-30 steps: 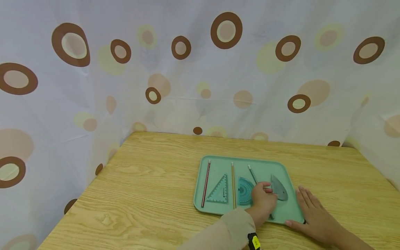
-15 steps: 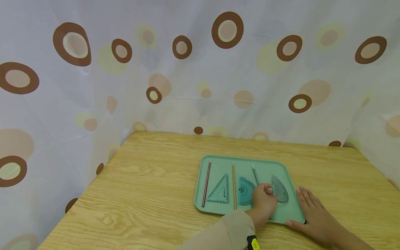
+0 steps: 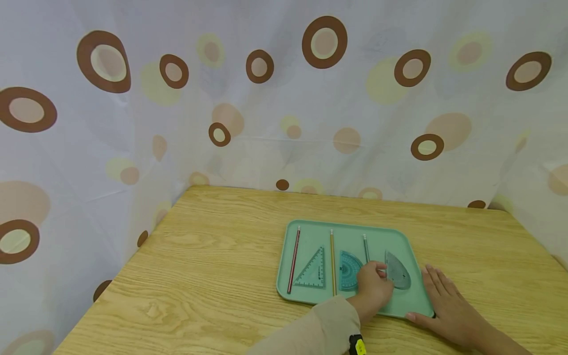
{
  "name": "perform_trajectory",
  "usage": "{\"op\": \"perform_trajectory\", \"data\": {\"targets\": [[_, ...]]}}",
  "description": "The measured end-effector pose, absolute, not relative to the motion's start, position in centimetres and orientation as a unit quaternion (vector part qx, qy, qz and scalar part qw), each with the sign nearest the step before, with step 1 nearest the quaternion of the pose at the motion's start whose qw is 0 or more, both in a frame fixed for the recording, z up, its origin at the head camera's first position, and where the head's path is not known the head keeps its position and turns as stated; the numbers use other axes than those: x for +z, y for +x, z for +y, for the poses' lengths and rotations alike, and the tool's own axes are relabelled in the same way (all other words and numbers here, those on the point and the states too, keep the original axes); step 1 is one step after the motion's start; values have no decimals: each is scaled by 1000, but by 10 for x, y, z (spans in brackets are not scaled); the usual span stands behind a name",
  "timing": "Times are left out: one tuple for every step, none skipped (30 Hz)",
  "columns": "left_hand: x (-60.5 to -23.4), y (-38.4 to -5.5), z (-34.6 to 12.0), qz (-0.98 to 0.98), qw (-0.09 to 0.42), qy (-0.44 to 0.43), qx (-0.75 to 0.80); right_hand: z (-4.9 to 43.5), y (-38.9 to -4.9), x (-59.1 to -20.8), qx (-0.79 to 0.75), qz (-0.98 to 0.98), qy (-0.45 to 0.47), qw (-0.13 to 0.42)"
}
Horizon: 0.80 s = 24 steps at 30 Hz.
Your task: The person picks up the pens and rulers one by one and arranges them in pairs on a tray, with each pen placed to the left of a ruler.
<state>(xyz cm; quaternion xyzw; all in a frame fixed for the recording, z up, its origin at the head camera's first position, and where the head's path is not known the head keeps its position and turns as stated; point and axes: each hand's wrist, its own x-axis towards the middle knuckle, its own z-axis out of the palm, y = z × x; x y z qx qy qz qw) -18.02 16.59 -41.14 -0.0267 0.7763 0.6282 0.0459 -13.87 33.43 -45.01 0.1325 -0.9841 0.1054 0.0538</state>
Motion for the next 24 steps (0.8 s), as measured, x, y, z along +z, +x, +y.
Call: {"op": "perform_trajectory", "data": {"targets": [[-411,-180,165,780,49,-23,623,334,-139,-450,105,-984,132,53],[-411,-180,165,786,48,-17,617,334,-139,-450,106,-984,132,53],[-411,-180,164,791,51,-13,610,334,-139,-450,107,-984,131,52],[-411,-179,164,796,54,-10,602,334,-139,-450,107,-984,131,51],[-410,-179,163,802,57,-6,595,334,-139,-450,107,-984,130,50],[-410,-179,163,807,61,-2,587,334,-139,-450,108,-984,130,49],[-409,-179,162,810,67,-1,582,334,-139,-450,109,-984,130,48],[-408,-179,162,814,73,2,577,334,-139,-450,110,-984,130,48],[-407,-178,161,816,79,4,572,334,-139,-450,111,-984,130,47],[-406,-178,161,818,82,6,569,334,-139,-450,111,-984,131,47],[-405,-178,161,821,86,7,565,334,-139,-450,111,-984,131,47],[-404,-178,161,822,89,8,562,334,-139,-450,111,-984,132,47],[-404,-178,161,823,91,9,560,334,-139,-450,111,-984,132,47],[-403,-177,161,826,90,12,557,334,-139,-450,112,-984,132,46],[-402,-177,160,828,90,14,553,334,-139,-450,112,-984,132,46],[-402,-177,160,830,91,15,551,334,-139,-450,112,-984,131,45],[-402,-177,160,831,93,16,548,334,-140,-450,113,-984,131,45],[-401,-177,161,831,94,17,548,335,-140,-450,113,-984,131,44],[-401,-177,160,832,95,18,546,335,-140,-450,113,-984,130,42],[-401,-176,160,833,99,19,544,335,-140,-450,113,-984,130,42],[-400,-176,160,833,102,19,543,335,-140,-450,113,-984,130,41],[-399,-176,160,833,106,19,543,335,-140,-450,113,-984,130,41],[-399,-176,160,833,110,20,541,335,-140,-451,114,-984,130,40],[-398,-176,160,833,114,20,540,335,-140,-451,115,-984,129,40]]}}
